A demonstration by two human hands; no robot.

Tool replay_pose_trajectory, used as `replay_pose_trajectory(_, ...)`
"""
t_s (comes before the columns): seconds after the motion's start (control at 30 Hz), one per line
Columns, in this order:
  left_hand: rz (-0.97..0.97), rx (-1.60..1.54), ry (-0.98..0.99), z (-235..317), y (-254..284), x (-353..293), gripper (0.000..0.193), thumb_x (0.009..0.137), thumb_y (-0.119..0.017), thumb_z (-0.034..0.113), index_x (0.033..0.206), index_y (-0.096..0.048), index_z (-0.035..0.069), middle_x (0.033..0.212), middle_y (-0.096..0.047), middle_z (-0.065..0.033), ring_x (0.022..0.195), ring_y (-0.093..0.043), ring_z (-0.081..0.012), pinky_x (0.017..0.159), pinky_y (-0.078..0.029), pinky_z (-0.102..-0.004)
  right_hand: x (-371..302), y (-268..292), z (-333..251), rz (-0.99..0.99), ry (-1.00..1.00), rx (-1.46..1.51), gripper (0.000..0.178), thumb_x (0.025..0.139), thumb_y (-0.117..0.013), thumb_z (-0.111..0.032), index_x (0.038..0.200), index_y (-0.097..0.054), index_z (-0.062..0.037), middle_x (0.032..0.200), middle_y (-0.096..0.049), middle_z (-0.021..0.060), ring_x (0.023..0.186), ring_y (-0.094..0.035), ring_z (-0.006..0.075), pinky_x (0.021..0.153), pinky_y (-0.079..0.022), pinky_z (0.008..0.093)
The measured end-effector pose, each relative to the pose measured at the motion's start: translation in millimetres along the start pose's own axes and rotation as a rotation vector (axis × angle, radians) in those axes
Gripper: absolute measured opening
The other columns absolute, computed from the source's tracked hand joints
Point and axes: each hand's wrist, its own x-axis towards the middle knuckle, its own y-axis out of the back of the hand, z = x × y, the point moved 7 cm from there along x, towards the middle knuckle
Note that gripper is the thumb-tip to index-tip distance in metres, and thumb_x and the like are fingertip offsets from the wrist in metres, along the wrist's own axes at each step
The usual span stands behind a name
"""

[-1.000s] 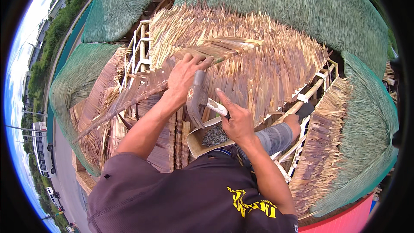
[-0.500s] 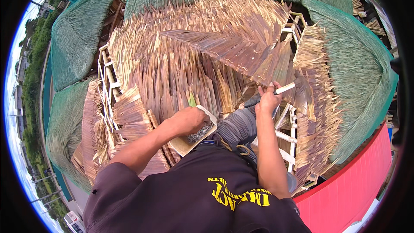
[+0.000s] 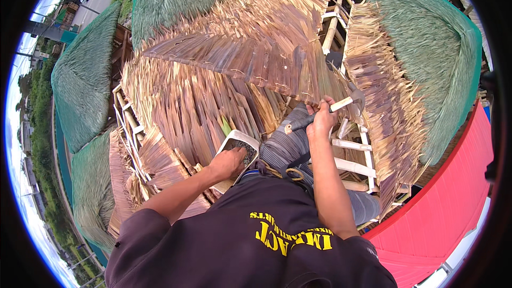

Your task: The person installs thatch roofing material on a wooden roof frame. They position bundles of dried palm leaves over the rafters, then use a hammer and nails to secure the thatch to the wooden structure.

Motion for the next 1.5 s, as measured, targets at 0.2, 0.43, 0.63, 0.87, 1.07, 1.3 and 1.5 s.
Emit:
replay_pose_trajectory(0.2, 0.461, -0.515, 0.057, -20.2, 100.0, 22.1, 0.022, 0.084, -0.062, 0.003, 0.106, -0.065, 0.002, 0.088, -0.065, -0.0115, 0.081, -0.069, -0.0247, 0.074, -0.054, -0.0368, 12.7, 24.4, -30.0, 0.092, 0.117, 0.042, 0.022, 0.095, -0.053, -0.005, 0.117, -0.055, -0.009, 0.107, -0.055, 0.0097, 0.082, -0.064, 0.0206, 0.065, -0.061, 0.0343)
replay_pose_trajectory(0.43, 0.839, -1.487, 0.173, -83.5, 154.7, 107.3, 0.032, 0.101, -0.064, 0.008, 0.131, -0.059, -0.003, 0.121, -0.07, -0.0133, 0.108, -0.07, -0.0208, 0.09, -0.059, -0.0273, 31.8, 84.2, -70.5, 0.259, 0.231, 0.06, 0.023, 0.092, -0.052, -0.005, 0.115, -0.056, -0.0071, 0.109, -0.056, 0.0116, 0.082, -0.064, 0.0216, 0.063, -0.06, 0.0344)
replay_pose_trajectory(0.63, 0.813, -1.689, 0.037, -79.3, 156.9, 174.6, 0.033, 0.1, -0.064, 0.005, 0.132, -0.057, -0.001, 0.122, -0.068, -0.0093, 0.11, -0.069, -0.0181, 0.09, -0.06, -0.0238, 33.4, 158.5, -79.5, 0.435, 0.269, 0.168, 0.021, 0.091, -0.053, -0.005, 0.11, -0.06, -0.0085, 0.099, -0.057, 0.007, 0.07, -0.061, 0.0171, 0.056, -0.052, 0.0313)
replay_pose_trajectory(0.87, 0.379, -1.775, 0.151, -7.8, 107.9, 233.6, 0.04, 0.098, -0.071, 0.018, 0.134, -0.054, 0.012, 0.131, -0.062, -0.0076, 0.128, -0.058, -0.0313, 0.102, -0.053, -0.0419, 36.1, 220.4, -50.6, 0.611, 0.275, 0.246, 0.013, 0.09, -0.055, -0.005, 0.1, -0.063, -0.0088, 0.101, -0.054, 0.0019, 0.093, -0.051, 0.015, 0.084, -0.045, 0.0314)
replay_pose_trajectory(1.07, 0.404, -1.374, 0.115, 27.0, 134.3, 296.2, 0.018, 0.1, -0.068, 0.018, 0.116, -0.063, 0.012, 0.098, -0.066, 0.0004, 0.087, -0.064, -0.0163, 0.081, -0.057, -0.0347, 21.8, 250.7, -65.4, 0.724, 0.27, 0.149, 0.022, 0.091, -0.053, -0.004, 0.11, -0.063, -0.0084, 0.103, -0.054, 0.0032, 0.089, -0.052, 0.0154, 0.08, -0.05, 0.0304)
replay_pose_trajectory(1.3, 0.225, -1.406, -0.043, 175.2, 86.1, 423.3, 0.014, 0.102, -0.064, 0.017, 0.116, -0.062, 0.015, 0.097, -0.063, 0.0026, 0.08, -0.059, -0.0118, 0.069, -0.054, -0.0304, 32.5, 225.9, -124.9, 0.565, 0.348, 0.158, 0.056, 0.105, -0.06, -0.026, 0.156, -0.038, -0.0185, 0.137, -0.05, 0.0113, 0.104, -0.068, 0.0208, 0.065, -0.063, 0.0329)
replay_pose_trajectory(1.5, -0.086, -1.519, -0.102, 309.0, -23.5, 524.8, 0.017, 0.103, -0.064, 0.023, 0.118, -0.062, 0.019, 0.106, -0.061, 0.004, 0.097, -0.059, -0.0146, 0.085, -0.051, -0.0413, 159.7, 217.0, -138.4, 0.479, 0.423, 0.183, 0.044, 0.103, -0.065, -0.022, 0.144, -0.052, -0.0129, 0.108, -0.059, 0.0045, 0.094, -0.065, 0.0149, 0.058, -0.06, 0.0279)
